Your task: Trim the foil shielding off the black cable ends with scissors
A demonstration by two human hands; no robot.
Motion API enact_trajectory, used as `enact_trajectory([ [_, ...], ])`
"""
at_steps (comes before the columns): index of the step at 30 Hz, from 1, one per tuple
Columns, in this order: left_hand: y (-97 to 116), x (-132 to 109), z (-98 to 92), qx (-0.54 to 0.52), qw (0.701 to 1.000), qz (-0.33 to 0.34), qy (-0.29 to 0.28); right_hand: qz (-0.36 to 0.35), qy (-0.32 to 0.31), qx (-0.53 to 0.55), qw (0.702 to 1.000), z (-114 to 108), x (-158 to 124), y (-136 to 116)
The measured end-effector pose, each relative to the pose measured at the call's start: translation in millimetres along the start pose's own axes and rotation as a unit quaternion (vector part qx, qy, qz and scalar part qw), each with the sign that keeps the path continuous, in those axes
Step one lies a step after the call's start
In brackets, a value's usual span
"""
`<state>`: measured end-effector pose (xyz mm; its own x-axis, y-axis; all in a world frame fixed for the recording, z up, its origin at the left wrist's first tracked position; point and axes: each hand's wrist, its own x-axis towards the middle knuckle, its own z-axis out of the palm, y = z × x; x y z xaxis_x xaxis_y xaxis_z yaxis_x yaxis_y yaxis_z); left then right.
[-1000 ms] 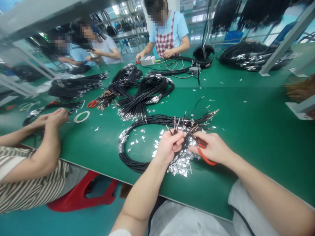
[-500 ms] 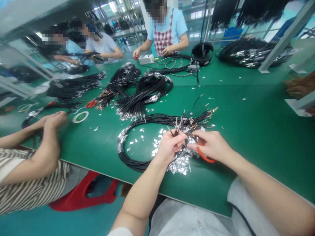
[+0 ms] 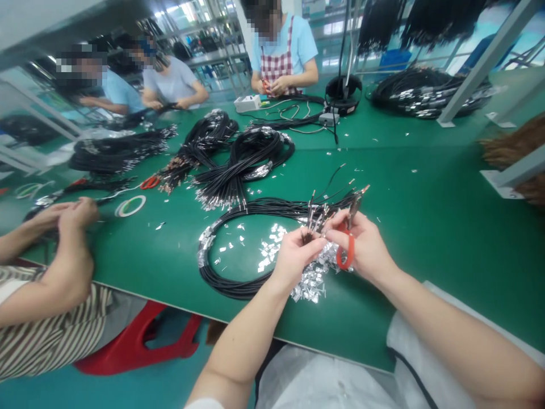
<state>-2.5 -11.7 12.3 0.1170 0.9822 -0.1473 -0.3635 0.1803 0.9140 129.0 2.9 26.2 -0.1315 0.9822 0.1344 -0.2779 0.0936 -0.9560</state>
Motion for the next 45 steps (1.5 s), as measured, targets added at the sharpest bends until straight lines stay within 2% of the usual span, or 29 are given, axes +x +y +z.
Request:
enact_trajectory([
  [7,3,-1,-1.5,-0.006,0.999,-0.003,-0.045,-0.028,0.040,0.006,0.999,-3,-1,0],
  [10,2,-2,-1.1,0.008,0.998,-0.008,-0.059,-0.025,0.013,0.010,1.000,-2,-2,-1],
  [17,2,-2,-0.4,0.018,0.999,-0.018,-0.021,-0.012,0.013,0.024,1.000,0,-2,1],
  [23,3,-1,-3.0,-0.001,0.995,-0.052,-0.088,0.010,-0.001,0.062,0.998,-1,-1,3],
  [27,3,-1,-0.9,-0.004,0.997,-0.051,-0.061,0.017,-0.022,0.085,0.996,0,-2,0],
  [32,3,-1,1.3,-0.005,0.998,-0.055,-0.037,-0.006,0.007,0.022,1.000,-1,-2,-4],
  [35,4,-1,-1.3,-0.016,0.995,-0.069,-0.068,-0.012,0.017,0.011,1.000,-1,-2,-4],
  [41,6,3,-11.6,-0.068,0.970,-0.137,-0.187,-0.009,-0.017,0.028,0.999,-2,-2,-2],
  [43,6,3,-12.0,-0.071,0.966,-0.143,-0.202,-0.010,-0.036,0.036,0.999,-3,-1,1],
  [45,5,3,-9.8,-0.060,0.969,-0.141,-0.195,-0.012,-0.050,0.034,0.998,-4,1,5],
])
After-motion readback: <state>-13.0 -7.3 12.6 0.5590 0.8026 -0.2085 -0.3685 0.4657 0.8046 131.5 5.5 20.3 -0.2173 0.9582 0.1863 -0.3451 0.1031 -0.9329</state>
